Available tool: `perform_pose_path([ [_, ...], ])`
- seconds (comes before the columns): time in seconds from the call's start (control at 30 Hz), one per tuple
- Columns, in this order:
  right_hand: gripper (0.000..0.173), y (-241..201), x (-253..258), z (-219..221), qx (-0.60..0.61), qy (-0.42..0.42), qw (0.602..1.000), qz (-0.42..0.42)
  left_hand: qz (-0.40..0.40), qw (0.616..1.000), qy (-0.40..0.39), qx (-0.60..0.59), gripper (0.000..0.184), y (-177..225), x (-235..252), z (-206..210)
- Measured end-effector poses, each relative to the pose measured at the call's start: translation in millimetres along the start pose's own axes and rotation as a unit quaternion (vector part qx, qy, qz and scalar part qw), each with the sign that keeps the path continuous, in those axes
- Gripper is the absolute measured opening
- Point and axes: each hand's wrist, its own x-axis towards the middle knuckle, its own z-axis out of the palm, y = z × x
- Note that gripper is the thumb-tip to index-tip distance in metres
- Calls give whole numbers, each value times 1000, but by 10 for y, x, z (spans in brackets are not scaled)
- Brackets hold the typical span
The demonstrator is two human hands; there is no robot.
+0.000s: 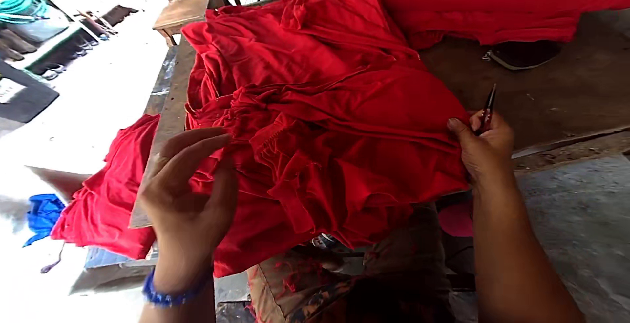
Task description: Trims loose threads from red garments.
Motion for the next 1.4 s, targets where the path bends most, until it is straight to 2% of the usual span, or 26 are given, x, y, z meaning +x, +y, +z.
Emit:
perform_pose_path([
  [0.03,21,25,22,17,12,3,1000,-16,40,998,-40,7,26,32,198,103],
  [0.1,17,42,38,46,14,11,999,-38,69,984,-152,60,26,-23,600,311],
  [0.2,19,31,27,43,-3,10,999,-49,14,940,-310,143,52,-456,1087,620],
  [0.23,20,21,21,41,-7,11,999,-45,-1,929,-333,159,53,-626,1196,695],
  [0.27,21,15,13,41,-12,13,999,-40,-8,926,-338,166,40,-738,1280,737],
  [0.3,22,11,12,41,-15,14,999,-33,-25,927,-333,169,26,-774,1357,738],
  [0.37,24,6,21,43,-17,11,1000,-19,-44,940,-303,150,17,-750,1497,644],
  [0.57,27,59,55,59,5,4,1000,-14,3,978,-191,87,27,-79,1665,28],
  [0.63,26,63,48,56,9,2,1000,-11,33,987,-152,41,24,87,1518,-224],
  [0.7,27,80,45,64,12,4,1000,-10,46,989,-140,-15,25,262,1123,-381],
  [0.77,28,63,55,60,-4,3,1000,-10,1,990,-137,-43,30,466,539,-332],
  [0.83,31,60,76,33,-26,-6,999,-18,-95,987,-108,-66,32,431,31,-140],
  [0.9,34,71,78,-2,-54,-19,998,-26,-215,965,-77,-128,36,261,-377,5],
  [0.97,37,60,86,-28,-83,-32,996,-27,-277,936,-47,-214,49,176,-641,44],
  [1.03,40,24,56,-38,-99,-44,994,-13,-286,922,-8,-261,53,216,-789,69],
  [1.1,34,-21,56,-21,-91,-40,995,-14,-282,910,36,-300,46,304,-876,130],
  [1.13,31,-46,58,-24,-101,-33,994,-30,-281,903,54,-321,42,351,-905,165],
  [1.2,44,-121,14,-110,-120,-22,988,-94,-275,894,68,-347,36,423,-955,199],
  [1.23,44,-203,-36,-139,-114,-1,984,-133,-266,895,72,-352,31,443,-978,212],
  [1.3,20,-514,-293,-98,-45,37,981,-187,-253,895,84,-358,14,481,-1045,256],
  [1.33,14,-691,-499,-40,2,24,978,-206,-254,892,87,-364,7,502,-1077,273],
  [1.4,16,-955,-954,153,97,-62,968,-224,-255,886,88,-378,3,533,-1112,306],
])
